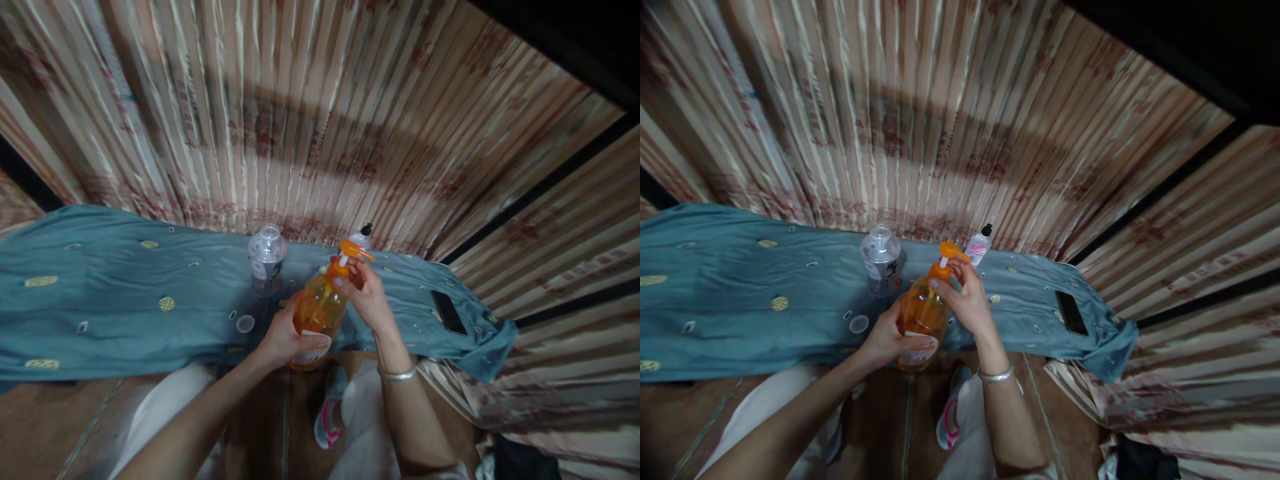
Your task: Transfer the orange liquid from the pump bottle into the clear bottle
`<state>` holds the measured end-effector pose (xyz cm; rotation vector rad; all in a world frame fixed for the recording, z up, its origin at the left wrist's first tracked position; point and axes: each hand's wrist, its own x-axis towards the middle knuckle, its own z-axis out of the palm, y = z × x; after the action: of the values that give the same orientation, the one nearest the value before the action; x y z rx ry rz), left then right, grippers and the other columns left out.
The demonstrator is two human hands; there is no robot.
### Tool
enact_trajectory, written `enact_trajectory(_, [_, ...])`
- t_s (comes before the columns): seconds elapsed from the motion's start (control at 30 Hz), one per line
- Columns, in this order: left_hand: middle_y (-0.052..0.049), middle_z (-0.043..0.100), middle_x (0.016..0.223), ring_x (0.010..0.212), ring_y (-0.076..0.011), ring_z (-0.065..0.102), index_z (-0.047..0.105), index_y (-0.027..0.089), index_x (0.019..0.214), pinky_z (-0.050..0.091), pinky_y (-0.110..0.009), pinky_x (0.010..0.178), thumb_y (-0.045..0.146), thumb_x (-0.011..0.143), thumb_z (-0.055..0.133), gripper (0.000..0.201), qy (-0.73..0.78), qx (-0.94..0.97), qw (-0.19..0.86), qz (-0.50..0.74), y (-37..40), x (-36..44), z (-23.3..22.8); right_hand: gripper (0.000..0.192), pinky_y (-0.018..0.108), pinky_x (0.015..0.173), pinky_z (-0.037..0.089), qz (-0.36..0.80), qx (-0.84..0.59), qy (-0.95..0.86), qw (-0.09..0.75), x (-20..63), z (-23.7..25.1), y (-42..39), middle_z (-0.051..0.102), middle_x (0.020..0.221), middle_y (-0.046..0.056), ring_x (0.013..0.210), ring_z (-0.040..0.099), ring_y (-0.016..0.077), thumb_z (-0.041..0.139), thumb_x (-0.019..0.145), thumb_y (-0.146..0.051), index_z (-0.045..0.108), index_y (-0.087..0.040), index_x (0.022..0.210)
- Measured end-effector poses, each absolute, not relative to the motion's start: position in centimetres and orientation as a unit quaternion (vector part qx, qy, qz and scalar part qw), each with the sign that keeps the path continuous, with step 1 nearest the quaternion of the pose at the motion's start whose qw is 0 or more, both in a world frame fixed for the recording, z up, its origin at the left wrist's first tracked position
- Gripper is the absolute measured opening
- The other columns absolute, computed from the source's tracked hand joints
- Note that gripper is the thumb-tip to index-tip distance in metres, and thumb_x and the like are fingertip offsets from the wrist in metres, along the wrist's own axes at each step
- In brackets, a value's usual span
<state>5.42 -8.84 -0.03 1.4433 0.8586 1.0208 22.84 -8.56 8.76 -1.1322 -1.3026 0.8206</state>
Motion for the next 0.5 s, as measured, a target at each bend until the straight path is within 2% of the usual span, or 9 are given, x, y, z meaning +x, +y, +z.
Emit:
enact_trajectory(0.07, [-0.010, 0.073, 0.125, 0.115, -0.0320, 0.069, 0.056, 0.021, 0.130, 0.053, -0.049, 0.105, 0.040, 0.052, 0.094, 0.089, 0.365, 0.615, 0.550, 0.432, -8.76, 5.43, -0.23, 0.052, 0.043, 0.102, 0.051, 0.318, -0.511, -0.542, 0.587, 22.70, 8.49, -8.38, 0.073, 0.109, 0.006, 0.102, 0.068, 0.0227, 0.090, 0.056, -0.050, 0.065, -0.024, 0.093])
enact_trajectory(0.17, [-0.010, 0.072, 0.125, 0.116, -0.0322, 0.069, 0.055, 0.021, 0.133, 0.053, -0.049, 0.106, 0.040, 0.053, 0.094, 0.091, 0.367, 0.617, 0.547, 0.431, -8.69, 5.48, -0.50, 0.045, 0.041, 0.099, 0.051, 0.316, -0.514, -0.545, 0.583, 22.69, 8.64, -8.51, 0.073, 0.103, 0.005, 0.097, 0.068, 0.0211, 0.089, 0.058, -0.049, 0.064, -0.024, 0.086])
enact_trajectory(0.37, [-0.010, 0.072, 0.127, 0.118, -0.0316, 0.069, 0.055, 0.022, 0.134, 0.052, -0.049, 0.108, 0.039, 0.053, 0.094, 0.092, 0.373, 0.616, 0.540, 0.436, -8.55, 5.60, -0.51, 0.041, 0.041, 0.104, 0.049, 0.378, -0.463, -0.579, 0.554, 22.71, 9.46, -9.00, 0.074, 0.113, 0.005, 0.111, 0.066, 0.0230, 0.075, 0.074, -0.059, 0.069, -0.025, 0.096])
enact_trajectory(0.5, [-0.009, 0.073, 0.125, 0.115, -0.0314, 0.070, 0.055, 0.022, 0.134, 0.053, -0.049, 0.106, 0.039, 0.054, 0.094, 0.090, 0.386, 0.623, 0.532, 0.424, -8.60, 5.52, -0.09, 0.049, 0.038, 0.101, 0.050, 0.337, -0.496, -0.549, 0.582, 22.31, 8.96, -8.55, 0.073, 0.105, 0.003, 0.102, 0.066, 0.0203, 0.086, 0.062, -0.053, 0.064, -0.025, 0.095])
